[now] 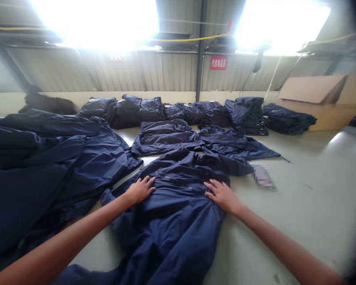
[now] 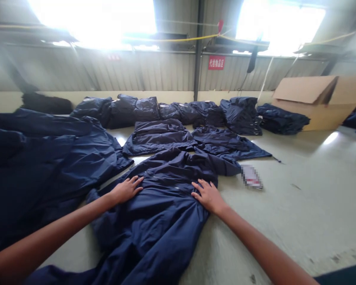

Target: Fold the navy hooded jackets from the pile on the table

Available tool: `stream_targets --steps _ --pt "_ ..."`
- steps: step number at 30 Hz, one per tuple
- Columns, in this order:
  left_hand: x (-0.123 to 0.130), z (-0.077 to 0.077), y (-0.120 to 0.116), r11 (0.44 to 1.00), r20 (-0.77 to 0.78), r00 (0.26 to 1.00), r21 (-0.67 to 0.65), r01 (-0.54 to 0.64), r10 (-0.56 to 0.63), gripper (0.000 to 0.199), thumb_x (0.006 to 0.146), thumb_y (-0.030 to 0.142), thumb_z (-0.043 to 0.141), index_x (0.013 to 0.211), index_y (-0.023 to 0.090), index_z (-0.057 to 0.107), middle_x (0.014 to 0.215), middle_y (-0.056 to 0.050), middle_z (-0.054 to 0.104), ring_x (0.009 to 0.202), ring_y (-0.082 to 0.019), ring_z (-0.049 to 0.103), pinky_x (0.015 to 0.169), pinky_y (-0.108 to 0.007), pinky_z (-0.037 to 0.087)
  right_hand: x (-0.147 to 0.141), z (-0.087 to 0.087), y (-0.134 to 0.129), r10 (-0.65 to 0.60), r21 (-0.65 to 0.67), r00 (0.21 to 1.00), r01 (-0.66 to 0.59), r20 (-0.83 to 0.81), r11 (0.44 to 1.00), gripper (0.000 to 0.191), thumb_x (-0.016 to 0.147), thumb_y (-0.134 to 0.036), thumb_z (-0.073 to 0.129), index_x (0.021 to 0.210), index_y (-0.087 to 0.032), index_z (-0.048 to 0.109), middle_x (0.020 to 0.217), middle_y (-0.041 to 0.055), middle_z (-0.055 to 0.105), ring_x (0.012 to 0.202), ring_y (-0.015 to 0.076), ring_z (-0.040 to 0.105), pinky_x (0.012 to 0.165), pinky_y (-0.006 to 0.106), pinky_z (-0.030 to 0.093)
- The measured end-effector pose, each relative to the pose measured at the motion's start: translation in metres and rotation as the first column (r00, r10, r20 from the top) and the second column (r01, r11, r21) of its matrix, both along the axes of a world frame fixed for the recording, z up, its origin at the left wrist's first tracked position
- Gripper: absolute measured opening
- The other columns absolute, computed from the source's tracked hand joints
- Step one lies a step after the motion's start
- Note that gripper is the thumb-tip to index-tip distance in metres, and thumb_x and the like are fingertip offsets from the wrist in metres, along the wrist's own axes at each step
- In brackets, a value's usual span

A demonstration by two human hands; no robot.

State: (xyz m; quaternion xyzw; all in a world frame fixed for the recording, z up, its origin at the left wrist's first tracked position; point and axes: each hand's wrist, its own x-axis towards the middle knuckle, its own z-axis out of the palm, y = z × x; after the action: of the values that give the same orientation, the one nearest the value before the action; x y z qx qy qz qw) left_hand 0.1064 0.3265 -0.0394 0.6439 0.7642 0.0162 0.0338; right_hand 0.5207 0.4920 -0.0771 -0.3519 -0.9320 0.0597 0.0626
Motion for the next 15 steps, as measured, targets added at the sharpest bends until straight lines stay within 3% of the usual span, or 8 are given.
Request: stream_targets --steps 3,5,7,9,11,13,15 --pt "0.017 0.016 -0.033 0.982 -0.134 0.989 -0.169 -0.085 0.063 0.064 0.101 0.053 0.054 0.156 0.019 0.057 0.146 -0.027 0.063 0.114 -0.045 0.072 0.097 -0.055 0.055 -0.027 0.019 0.046 0.114 0.058 0.992 -0.117 0.052 0.991 0.059 0.109 -0.056 0.045 0.158 -0.024 0.054 0.164 0.0149 0.05 0.15 0.0326 0.046 0.123 0.049 0.034" --pt "0.031 0.032 -0.048 0.969 -0.146 0.989 -0.241 -0.052 0.017 0.058 0.097 0.057 0.06 0.136 0.017 0.073 0.122 -0.025 0.076 0.106 -0.044 0.075 0.092 -0.051 0.057 -0.052 0.036 0.063 0.128 0.145 0.99 -0.136 0.065 0.98 0.056 0.107 -0.05 0.053 0.152 -0.019 0.06 0.159 0.0181 0.054 0.145 0.0349 0.049 0.121 0.047 0.035" --pt "0.042 0.05 -0.052 0.96 -0.121 0.991 -0.278 0.019 -0.055 0.049 0.097 0.061 0.058 0.11 0.02 0.083 0.101 -0.019 0.08 0.098 -0.041 0.077 0.089 -0.048 0.057 -0.076 0.054 0.065 0.058 0.234 0.996 -0.073 0.069 0.97 0.05 0.106 -0.041 0.058 0.149 -0.016 0.061 0.152 0.0207 0.058 0.139 0.0369 0.052 0.117 0.049 0.038" --pt "0.046 0.065 -0.047 0.968 -0.106 0.99 -0.241 0.065 -0.093 0.046 0.101 0.058 0.052 0.102 0.024 0.083 0.096 -0.014 0.08 0.095 -0.037 0.078 0.088 -0.046 0.057 -0.094 0.068 0.05 -0.044 0.274 0.996 0.023 0.071 0.961 0.045 0.106 -0.034 0.056 0.147 -0.017 0.062 0.145 0.0216 0.062 0.131 0.0362 0.057 0.111 0.05 0.043" --pt "0.042 0.072 -0.034 0.988 -0.123 0.989 -0.134 0.071 -0.087 0.04 0.105 0.05 0.048 0.119 0.028 0.078 0.108 -0.012 0.079 0.1 -0.034 0.077 0.091 -0.044 0.057 -0.1 0.076 0.023 -0.122 0.267 0.99 0.099 0.074 0.959 0.042 0.107 -0.034 0.053 0.144 -0.018 0.062 0.139 0.0211 0.064 0.122 0.0338 0.061 0.102 0.047 0.049" --pt "0.028 0.066 -0.02 0.997 -0.15 0.986 -0.024 0.069 -0.072 0.041 0.106 0.044 0.048 0.14 0.031 0.067 0.132 -0.012 0.073 0.115 -0.033 0.073 0.099 -0.044 0.056 -0.093 0.076 -0.01 -0.158 0.249 0.984 0.134 0.079 0.959 0.043 0.107 -0.041 0.053 0.142 -0.019 0.062 0.134 0.0208 0.065 0.117 0.033 0.063 0.093 0.043 0.053" --pt "0.007 0.051 -0.008 0.998 -0.162 0.985 0.023 0.053 -0.049 0.045 0.107 0.041 0.049 0.149 0.031 0.06 0.151 -0.014 0.061 0.133 -0.034 0.063 0.109 -0.047 0.051 -0.079 0.069 -0.041 -0.191 0.238 0.976 0.162 0.108 0.958 0.048 0.105 -0.047 0.055 0.142 -0.017 0.062 0.131 0.0221 0.066 0.116 0.0347 0.063 0.089 0.042 0.054"
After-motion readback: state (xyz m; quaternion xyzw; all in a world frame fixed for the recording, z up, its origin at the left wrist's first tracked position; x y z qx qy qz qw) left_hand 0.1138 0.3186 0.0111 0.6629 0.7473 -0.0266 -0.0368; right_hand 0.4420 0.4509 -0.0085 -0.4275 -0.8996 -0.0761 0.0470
